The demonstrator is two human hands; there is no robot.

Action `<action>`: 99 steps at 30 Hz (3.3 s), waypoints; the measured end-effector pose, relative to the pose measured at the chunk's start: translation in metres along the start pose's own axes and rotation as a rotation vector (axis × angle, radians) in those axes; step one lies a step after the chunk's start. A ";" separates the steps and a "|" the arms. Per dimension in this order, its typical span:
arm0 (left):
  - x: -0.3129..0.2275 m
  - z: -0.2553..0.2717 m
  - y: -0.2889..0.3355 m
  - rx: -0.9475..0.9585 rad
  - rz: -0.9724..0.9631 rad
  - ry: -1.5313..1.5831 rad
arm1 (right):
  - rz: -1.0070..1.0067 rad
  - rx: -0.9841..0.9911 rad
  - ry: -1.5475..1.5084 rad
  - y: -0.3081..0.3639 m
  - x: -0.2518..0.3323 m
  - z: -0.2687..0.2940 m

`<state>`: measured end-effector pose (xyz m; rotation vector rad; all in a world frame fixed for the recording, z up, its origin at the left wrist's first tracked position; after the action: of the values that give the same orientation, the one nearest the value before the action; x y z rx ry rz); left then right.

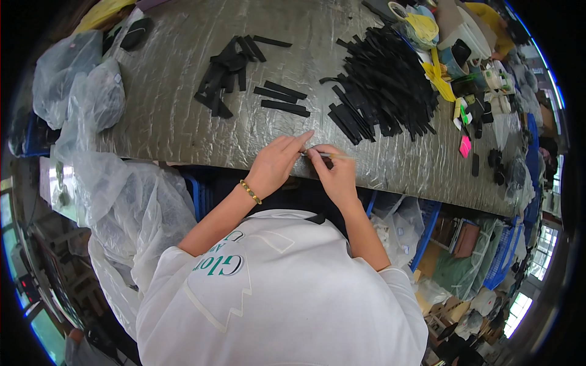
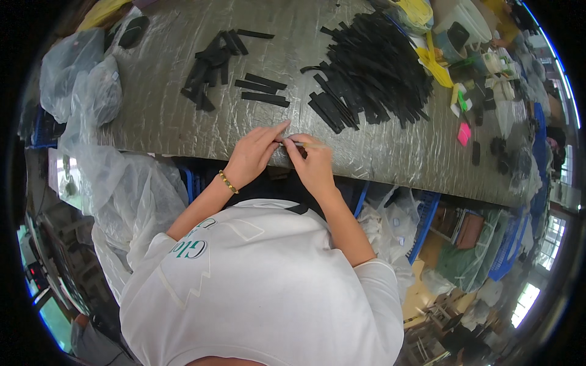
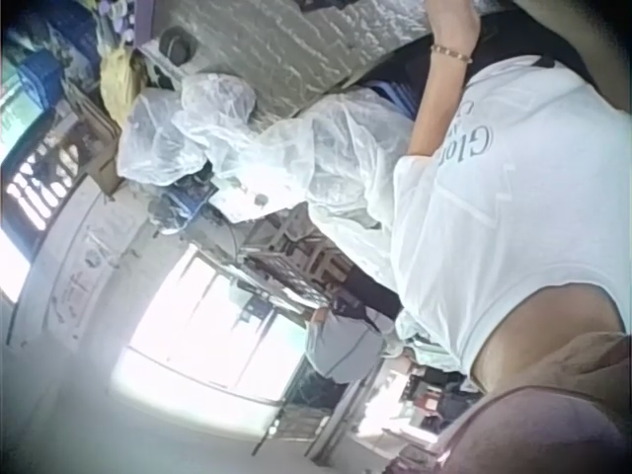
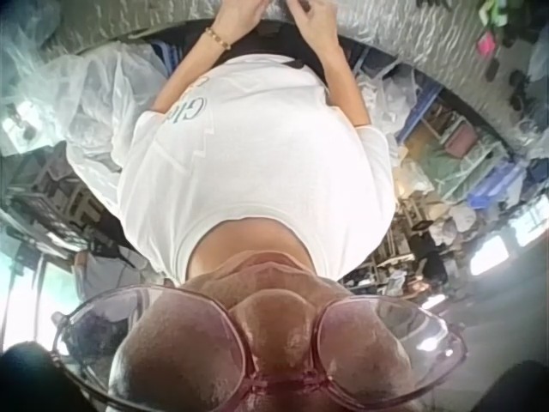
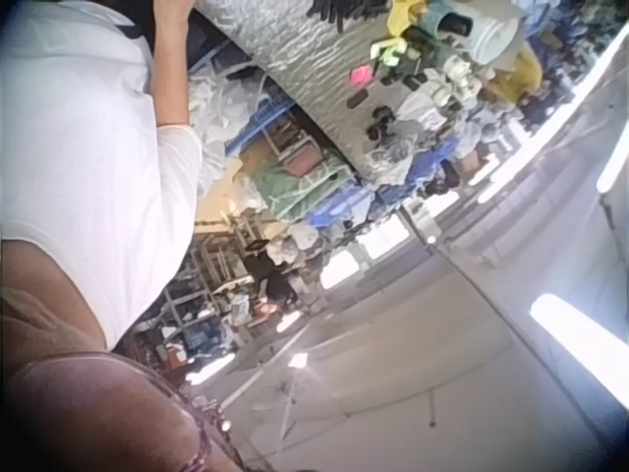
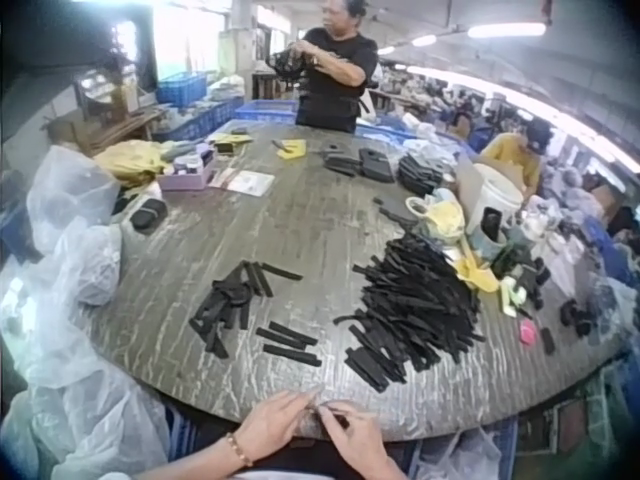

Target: Applying adhesive to small black strips on a workbench using a stick applicator.

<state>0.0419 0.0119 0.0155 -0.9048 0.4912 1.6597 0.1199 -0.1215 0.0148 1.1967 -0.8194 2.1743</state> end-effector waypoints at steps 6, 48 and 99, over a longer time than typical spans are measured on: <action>0.003 -0.001 0.001 -0.011 -0.011 0.000 | 0.086 0.003 0.063 -0.004 0.012 -0.002; 0.017 0.052 -0.010 -0.227 0.064 0.156 | 0.535 0.194 0.747 -0.014 0.007 -0.005; 0.013 0.027 0.014 -0.048 -0.023 -0.042 | 0.319 -0.049 0.497 0.003 0.005 -0.007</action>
<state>0.0195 0.0357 0.0206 -0.9063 0.4126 1.6724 0.1114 -0.1173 0.0154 0.4799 -0.8754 2.5330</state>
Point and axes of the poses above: each hand's wrist, its own y-axis away from the middle knuckle, its own z-axis out of the back of the hand, x = y × z, the point moved 5 cm from there along -y, towards the middle knuckle, and after that the axes turned 14 degrees about z, right-handed, at the moved point
